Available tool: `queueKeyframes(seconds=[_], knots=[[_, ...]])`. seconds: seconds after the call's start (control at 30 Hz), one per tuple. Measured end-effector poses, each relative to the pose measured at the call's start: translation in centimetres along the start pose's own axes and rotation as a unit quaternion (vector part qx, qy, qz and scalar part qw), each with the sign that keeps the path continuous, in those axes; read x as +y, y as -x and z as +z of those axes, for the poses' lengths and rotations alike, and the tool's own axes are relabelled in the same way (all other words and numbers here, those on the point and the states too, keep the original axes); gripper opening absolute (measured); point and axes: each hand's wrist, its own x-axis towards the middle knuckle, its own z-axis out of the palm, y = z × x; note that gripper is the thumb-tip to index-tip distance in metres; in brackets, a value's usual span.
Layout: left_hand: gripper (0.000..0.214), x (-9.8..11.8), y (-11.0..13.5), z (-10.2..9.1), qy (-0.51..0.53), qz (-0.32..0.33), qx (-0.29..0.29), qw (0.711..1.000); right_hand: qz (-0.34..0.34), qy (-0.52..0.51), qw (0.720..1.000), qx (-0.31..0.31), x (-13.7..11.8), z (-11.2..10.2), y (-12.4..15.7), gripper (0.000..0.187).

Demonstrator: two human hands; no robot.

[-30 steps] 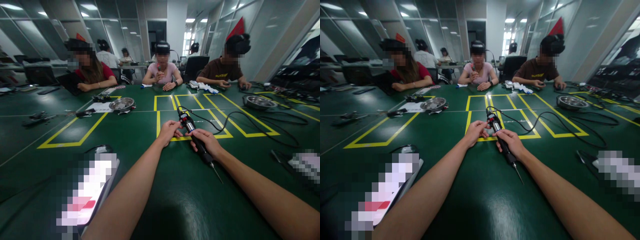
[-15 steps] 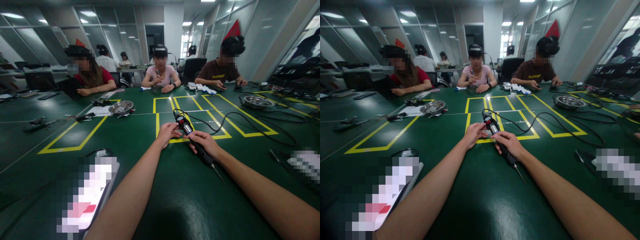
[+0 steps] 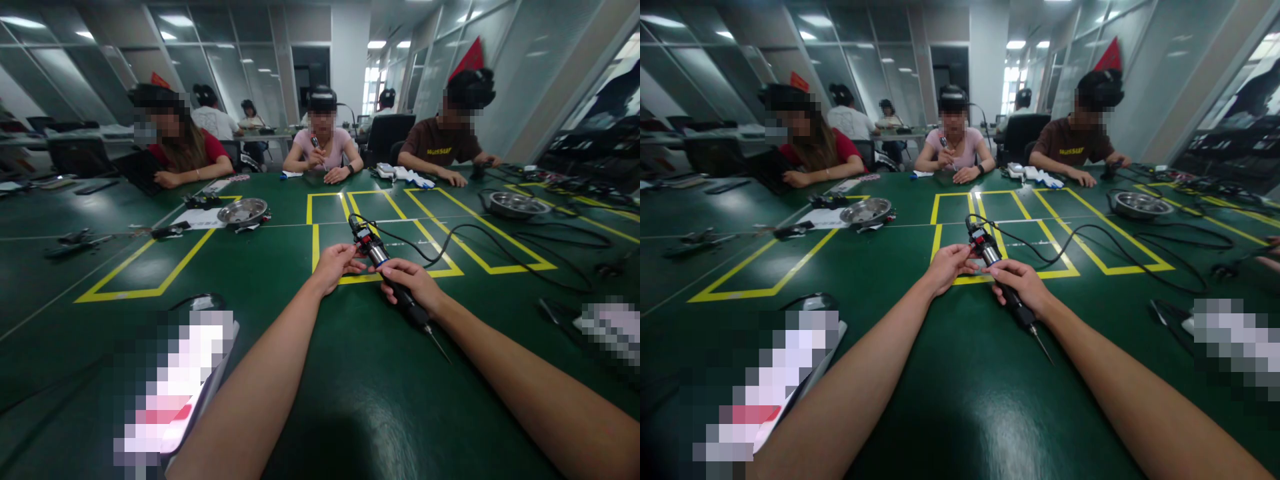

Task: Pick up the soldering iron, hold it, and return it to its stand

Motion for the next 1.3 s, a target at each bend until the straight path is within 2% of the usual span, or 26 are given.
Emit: queueKeyframes(seconds=[0.27, 0.53, 0.8, 0.97, 1.07, 1.17, 1.23, 1.27, 1.3], knots=[[0.019, -0.2, 0.0, -0.4, 0.015, 0.012, -0.004, 1.0, -0.01, 0.009, 1.0, -0.024, 0.0, -0.2, 0.0, 0.024], [0.031, 0.2, 0.3, -1.0, 0.029, 0.0, -0.074, 0.997, -0.008, 0.035, 0.997, -0.067, 0.1, -0.4, -0.1, 0.024], [0.024, 0.0, 0.2, -0.5, -0.008, 0.003, -0.045, 0.999, -0.02, 0.067, 0.995, -0.064, 0.6, -0.7, -0.2, 0.031], [0.033, -0.1, 0.2, 0.6, -0.066, 0.022, 0.012, 0.997, -0.018, 0.066, 0.998, -0.017, 0.1, -0.9, -0.5, 0.031], [0.039, 0.1, 0.3, 1.0, -0.093, 0.023, 0.027, 0.995, 0.009, 0.109, 0.993, 0.042, -0.6, -2.8, -1.1, 0.034], [0.032, 0.4, 0.3, 0.9, -0.09, 0.018, 0.031, 0.995, 0.052, 0.192, 0.972, 0.125, -2.2, -7.0, -1.6, 0.035], [0.027, 0.6, 0.3, 0.8, -0.085, 0.009, 0.031, 0.996, 0.09, 0.294, 0.935, 0.175, -3.9, -10.8, -1.7, 0.034], [0.026, 0.7, 0.3, 0.7, -0.085, 0.005, 0.032, 0.996, 0.114, 0.363, 0.905, 0.189, -4.9, -12.7, -1.7, 0.034], [0.024, 0.7, 0.3, 0.7, -0.086, 0.002, 0.032, 0.996, 0.139, 0.449, 0.861, 0.194, -6.1, -14.6, -1.7, 0.033]])
